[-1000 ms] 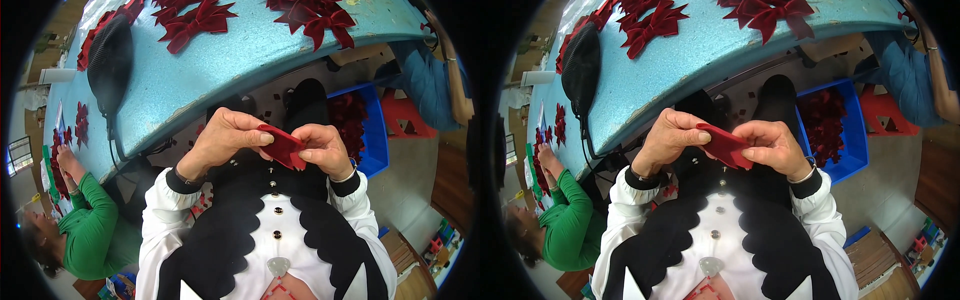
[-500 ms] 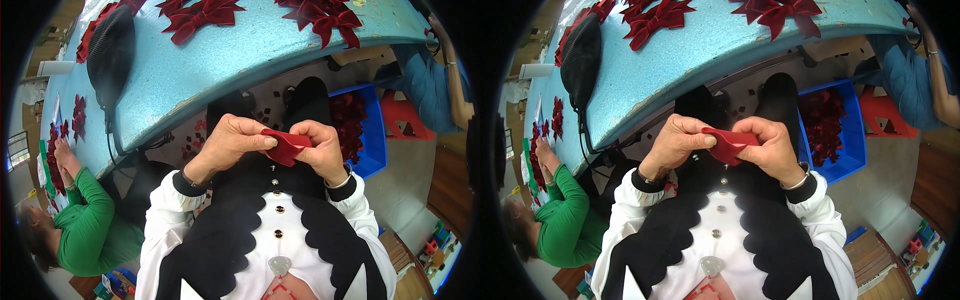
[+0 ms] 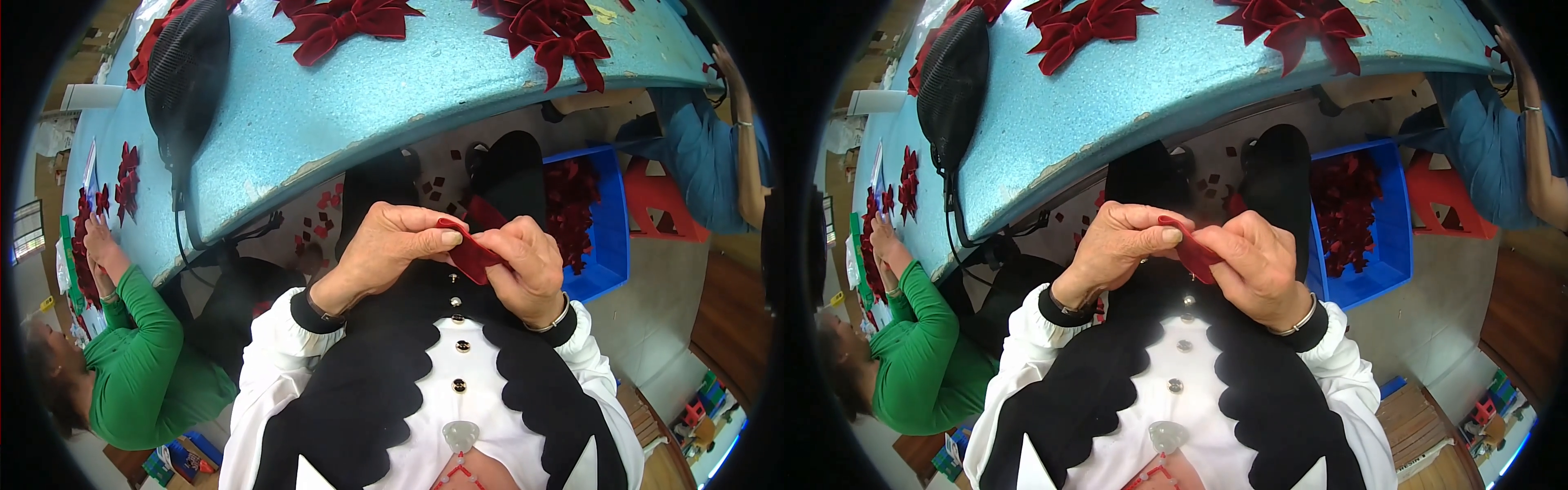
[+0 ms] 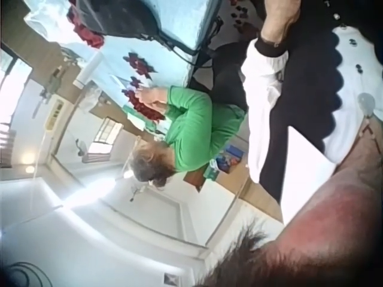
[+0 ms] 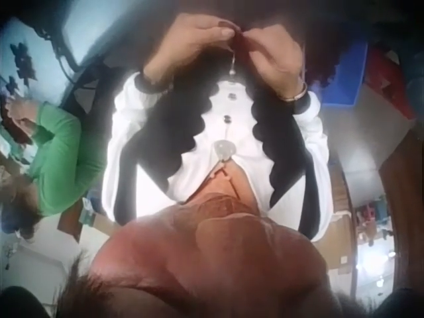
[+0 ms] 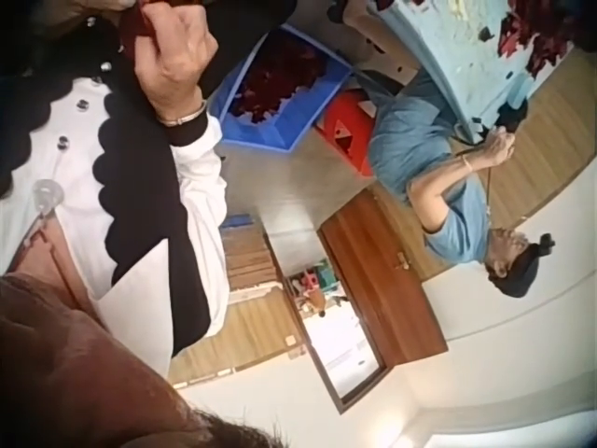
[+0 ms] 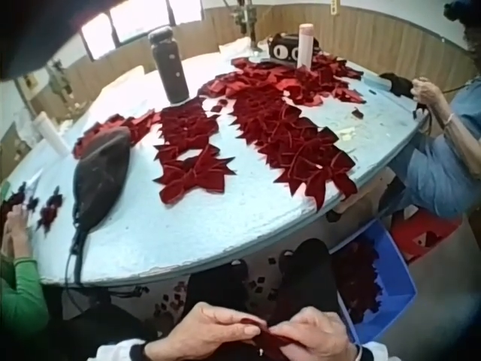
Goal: Assembling and tying red fabric ribbons into decorative bows at a workbench.
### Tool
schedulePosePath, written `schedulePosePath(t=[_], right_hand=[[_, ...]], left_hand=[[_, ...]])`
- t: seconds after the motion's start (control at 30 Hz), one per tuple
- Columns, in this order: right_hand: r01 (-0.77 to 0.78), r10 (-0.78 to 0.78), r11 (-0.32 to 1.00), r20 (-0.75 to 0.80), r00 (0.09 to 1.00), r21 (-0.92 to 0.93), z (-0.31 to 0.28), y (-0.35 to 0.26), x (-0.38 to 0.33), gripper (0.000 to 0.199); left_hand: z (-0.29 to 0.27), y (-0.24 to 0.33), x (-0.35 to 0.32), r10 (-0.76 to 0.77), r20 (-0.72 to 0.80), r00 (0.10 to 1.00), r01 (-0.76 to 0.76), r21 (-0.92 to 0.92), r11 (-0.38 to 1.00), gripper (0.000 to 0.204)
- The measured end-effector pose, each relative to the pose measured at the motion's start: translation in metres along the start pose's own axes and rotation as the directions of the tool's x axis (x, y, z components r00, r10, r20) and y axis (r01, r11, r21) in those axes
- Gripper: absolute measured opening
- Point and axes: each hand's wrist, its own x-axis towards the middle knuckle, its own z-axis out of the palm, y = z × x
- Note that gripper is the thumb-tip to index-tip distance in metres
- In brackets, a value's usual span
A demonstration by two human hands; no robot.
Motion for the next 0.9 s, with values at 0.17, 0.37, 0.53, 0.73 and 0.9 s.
schedulePosePath(t=[0.17,0.37,0.53,0.73,0.9], right_hand=[[0.058,-0.054,0.992,0.037,0.998,-0.108,0.002,0.004,-0.003,0.040],[0.118,-0.103,0.981,0.107,0.989,-0.151,0.000,0.006,0.003,0.047],[0.173,-0.148,0.969,0.145,0.978,-0.179,0.001,0.010,0.004,0.047],[0.147,-0.138,0.980,0.076,0.988,-0.132,0.005,0.016,0.003,0.042],[0.120,-0.104,0.988,0.149,0.983,-0.101,0.000,0.014,0.003,0.038]], left_hand=[[0.000,0.002,-0.002,-0.016,0.011,1.000,0.016,0.036,0.999,0.022],[0.000,0.003,0.001,-0.034,0.020,0.999,0.034,-0.006,0.999,0.024],[0.003,0.006,0.005,-0.098,-0.057,0.994,0.098,-0.003,0.995,0.023],[0.004,0.010,0.012,-0.168,-0.096,0.981,0.157,-0.114,0.981,0.025],[0.008,0.010,0.016,-0.190,-0.100,0.977,0.174,-0.148,0.973,0.026]])
